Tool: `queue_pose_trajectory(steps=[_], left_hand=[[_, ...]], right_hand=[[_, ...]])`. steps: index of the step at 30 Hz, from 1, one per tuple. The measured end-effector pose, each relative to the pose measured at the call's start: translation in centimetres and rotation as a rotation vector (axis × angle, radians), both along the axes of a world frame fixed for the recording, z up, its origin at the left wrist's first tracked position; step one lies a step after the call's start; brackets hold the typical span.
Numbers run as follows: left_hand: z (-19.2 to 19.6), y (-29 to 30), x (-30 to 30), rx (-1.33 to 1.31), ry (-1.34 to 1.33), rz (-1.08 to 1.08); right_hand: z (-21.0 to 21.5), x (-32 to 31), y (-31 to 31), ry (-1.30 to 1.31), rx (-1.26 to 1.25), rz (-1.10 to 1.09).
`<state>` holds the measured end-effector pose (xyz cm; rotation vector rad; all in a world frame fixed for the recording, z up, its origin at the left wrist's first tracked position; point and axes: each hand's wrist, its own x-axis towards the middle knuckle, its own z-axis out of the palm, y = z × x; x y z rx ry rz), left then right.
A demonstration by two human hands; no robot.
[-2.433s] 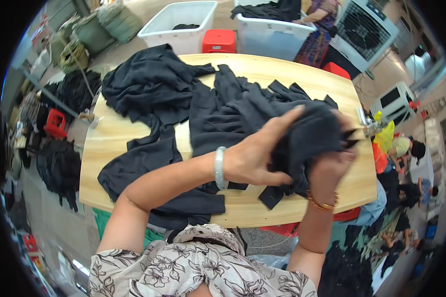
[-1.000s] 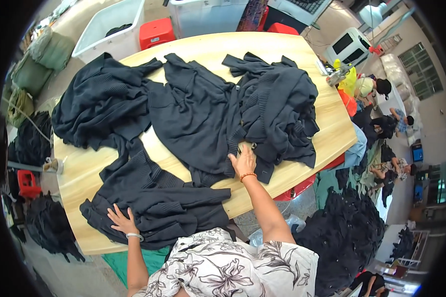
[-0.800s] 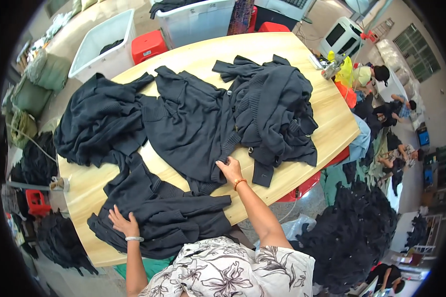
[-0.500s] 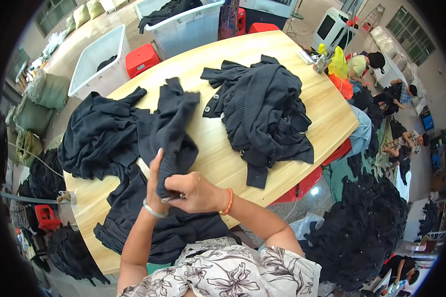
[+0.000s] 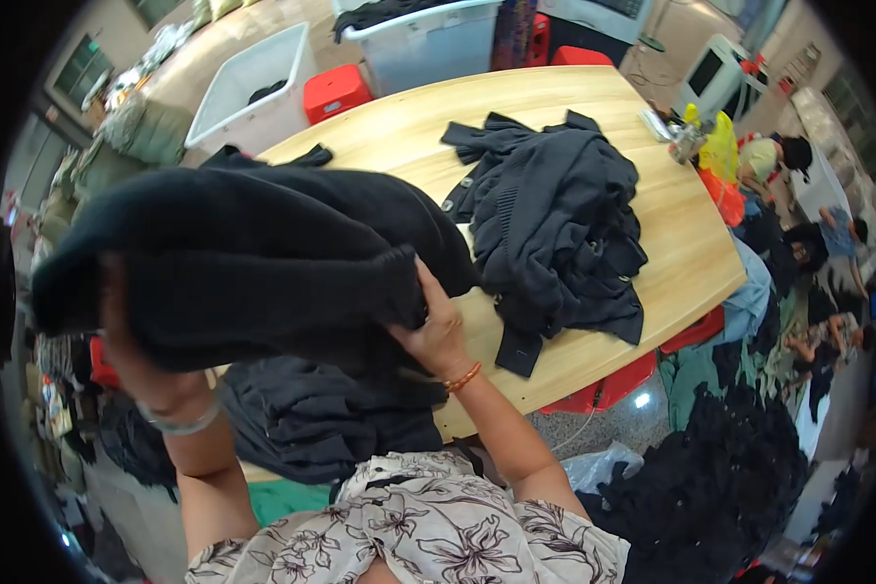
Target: Inspecting and preparing knitted garments with metal eyelets at a workbench.
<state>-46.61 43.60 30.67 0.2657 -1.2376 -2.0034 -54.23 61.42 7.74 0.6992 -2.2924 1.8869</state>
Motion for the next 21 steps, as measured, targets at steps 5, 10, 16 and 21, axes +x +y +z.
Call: queue_pose_trajectory(steps=[5,10,16,21], left_hand=[[-2.1,-8.8,9.9,-0.539,-0.043,0.361],[-3.4,-21.0,21.3,-1.383,-0.099,0.654],[-17.9,-32.3,32.1,-0.017,-0.4,0.681],[-33.4,-22.2,27.4,-0.793,-1.052,0.634]], right_hand=[[8.7,1.4,2.0,0.148,-0.036,0.283],[12.2,6.5,-4.0,0.343,-0.048,0.541],[3.8,14.5,-15.5,0.229,0.335,0.91],[-6.2,16.7,-12.6,0.052,0.757,0.871]])
